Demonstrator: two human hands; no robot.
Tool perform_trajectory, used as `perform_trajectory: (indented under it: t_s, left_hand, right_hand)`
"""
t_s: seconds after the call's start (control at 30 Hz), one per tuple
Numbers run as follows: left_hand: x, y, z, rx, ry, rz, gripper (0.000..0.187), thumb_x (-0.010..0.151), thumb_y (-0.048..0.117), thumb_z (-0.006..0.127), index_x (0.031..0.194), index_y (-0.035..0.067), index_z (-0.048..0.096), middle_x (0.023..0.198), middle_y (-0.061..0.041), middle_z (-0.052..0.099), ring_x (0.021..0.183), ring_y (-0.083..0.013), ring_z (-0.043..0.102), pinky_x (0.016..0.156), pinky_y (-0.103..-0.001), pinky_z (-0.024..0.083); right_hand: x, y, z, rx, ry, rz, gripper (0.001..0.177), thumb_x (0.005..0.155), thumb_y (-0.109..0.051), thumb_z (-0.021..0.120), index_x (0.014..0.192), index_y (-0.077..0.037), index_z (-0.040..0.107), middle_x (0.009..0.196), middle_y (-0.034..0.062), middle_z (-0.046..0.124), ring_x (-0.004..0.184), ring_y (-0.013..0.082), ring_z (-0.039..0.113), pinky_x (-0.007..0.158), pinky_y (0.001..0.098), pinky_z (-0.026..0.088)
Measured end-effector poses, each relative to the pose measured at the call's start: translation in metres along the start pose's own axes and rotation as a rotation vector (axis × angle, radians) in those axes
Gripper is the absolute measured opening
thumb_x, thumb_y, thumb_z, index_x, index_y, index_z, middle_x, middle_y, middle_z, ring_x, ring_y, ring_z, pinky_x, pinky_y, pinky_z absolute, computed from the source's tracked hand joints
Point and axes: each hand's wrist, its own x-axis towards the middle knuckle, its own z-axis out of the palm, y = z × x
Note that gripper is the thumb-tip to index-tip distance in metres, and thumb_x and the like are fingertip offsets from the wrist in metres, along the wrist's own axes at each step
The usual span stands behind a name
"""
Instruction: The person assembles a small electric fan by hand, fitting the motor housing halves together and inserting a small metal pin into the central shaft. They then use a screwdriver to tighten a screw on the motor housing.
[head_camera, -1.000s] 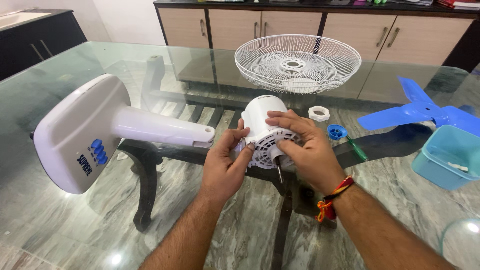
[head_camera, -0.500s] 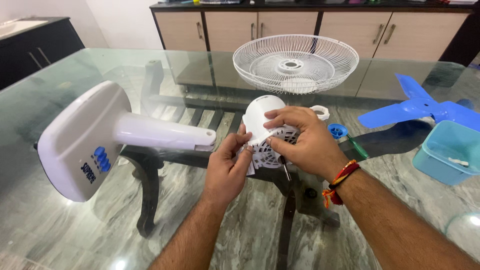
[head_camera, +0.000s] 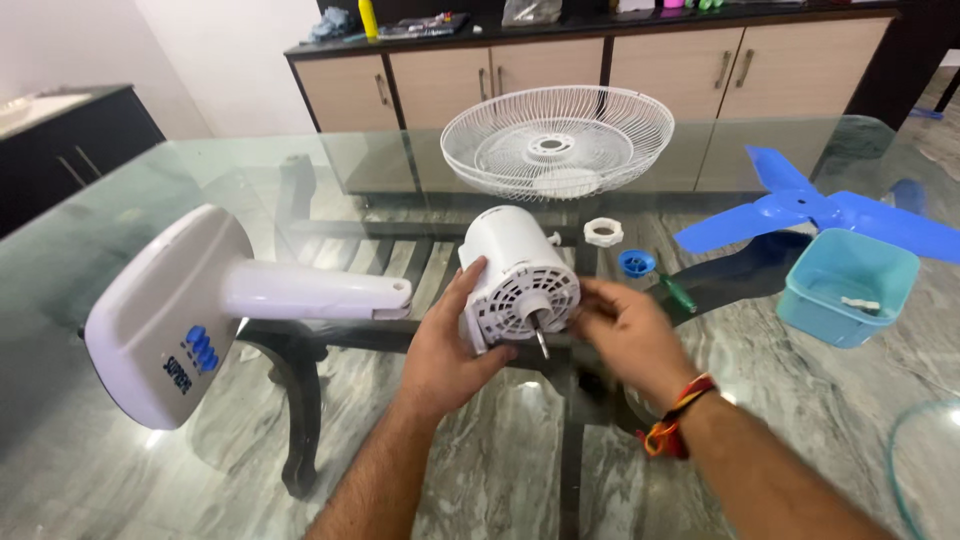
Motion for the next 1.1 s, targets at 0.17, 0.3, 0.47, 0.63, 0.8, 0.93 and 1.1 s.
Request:
perform_trajectory:
  t_s: [0.17,0.3,0.47,0.63,0.8,0.93,1.1]
  left_hand:
    - [-0.001,0.018,0.0,0.079,0.025,-0.378,0.101,0.067,-0.009,0.074,0.157,0.022,0.04,0.135,-0.012,0.067,0.117,-0.0213,0.067,0.096,-0.035,0.057]
    - [0.008,0.019,0.006,-0.098,0.002,-0.311,0.097,0.068,-0.01,0.078,0.156,0.012,0.041,0.134,-0.01,0.068,0.114,-0.014,0.067,0.095,-0.029,0.057]
    - [0.009,0.011,0.019,-0.398,0.125,-0.448,0.096,0.068,-0.009,0.074,0.155,0.012,0.041,0.125,-0.013,0.071,0.101,-0.0173,0.071,0.084,-0.033,0.059]
    - [0.012,0.017,0.022,-0.612,0.267,-0.663,0.083,0.075,0.0,0.072,0.152,0.019,0.048,0.114,-0.009,0.075,0.094,-0.0179,0.068,0.068,-0.026,0.05]
    - [0.013,0.025,0.043,-0.96,0.414,-0.812,0.043,0.087,0.015,0.064,0.129,0.003,0.064,0.107,-0.01,0.074,0.091,-0.0221,0.072,0.067,-0.026,0.055]
    - [0.012,0.031,0.042,-0.918,0.387,-0.814,0.033,0.091,0.021,0.058,0.117,0.003,0.066,0.104,-0.01,0.074,0.093,-0.0221,0.071,0.074,-0.03,0.054]
    - [0.008,0.032,0.04,-0.722,0.303,-0.773,0.032,0.093,0.022,0.056,0.113,0.001,0.068,0.097,-0.01,0.07,0.089,-0.0205,0.064,0.081,-0.039,0.055]
  right_hand:
    - [-0.008,-0.011,0.006,-0.007,-0.028,0.043,0.059,0.086,-0.001,0.071,0.142,-0.006,0.053,0.122,0.0069,0.075,0.11,0.0145,0.072,0.098,0.0306,0.057]
    - [-0.01,-0.017,0.0,0.353,-0.021,-0.015,0.059,0.089,-0.001,0.068,0.146,-0.004,0.055,0.131,0.0115,0.066,0.115,0.0202,0.064,0.098,0.0344,0.054]
    - [-0.004,-0.008,-0.007,0.51,-0.046,-0.138,0.062,0.088,0.002,0.068,0.147,-0.005,0.047,0.143,0.01,0.058,0.132,0.0188,0.056,0.109,0.0342,0.049]
    - [-0.002,-0.015,-0.008,0.659,-0.099,-0.056,0.056,0.099,-0.018,0.06,0.153,-0.009,0.046,0.149,0.01,0.057,0.136,0.023,0.053,0.111,0.0413,0.044]
    - [-0.012,-0.027,0.008,0.653,-0.158,0.036,0.062,0.096,-0.03,0.053,0.156,-0.029,0.036,0.159,-0.0115,0.043,0.142,0.0149,0.044,0.108,0.0468,0.045]
    - [-0.012,-0.03,0.009,0.5,-0.098,0.02,0.059,0.098,-0.025,0.054,0.156,-0.027,0.041,0.163,-0.0082,0.043,0.143,0.0139,0.046,0.114,0.0409,0.043]
    - [-0.009,-0.027,0.011,0.422,-0.075,-0.004,0.058,0.098,-0.021,0.056,0.154,-0.028,0.043,0.161,-0.007,0.046,0.133,0.0136,0.057,0.105,0.0395,0.05]
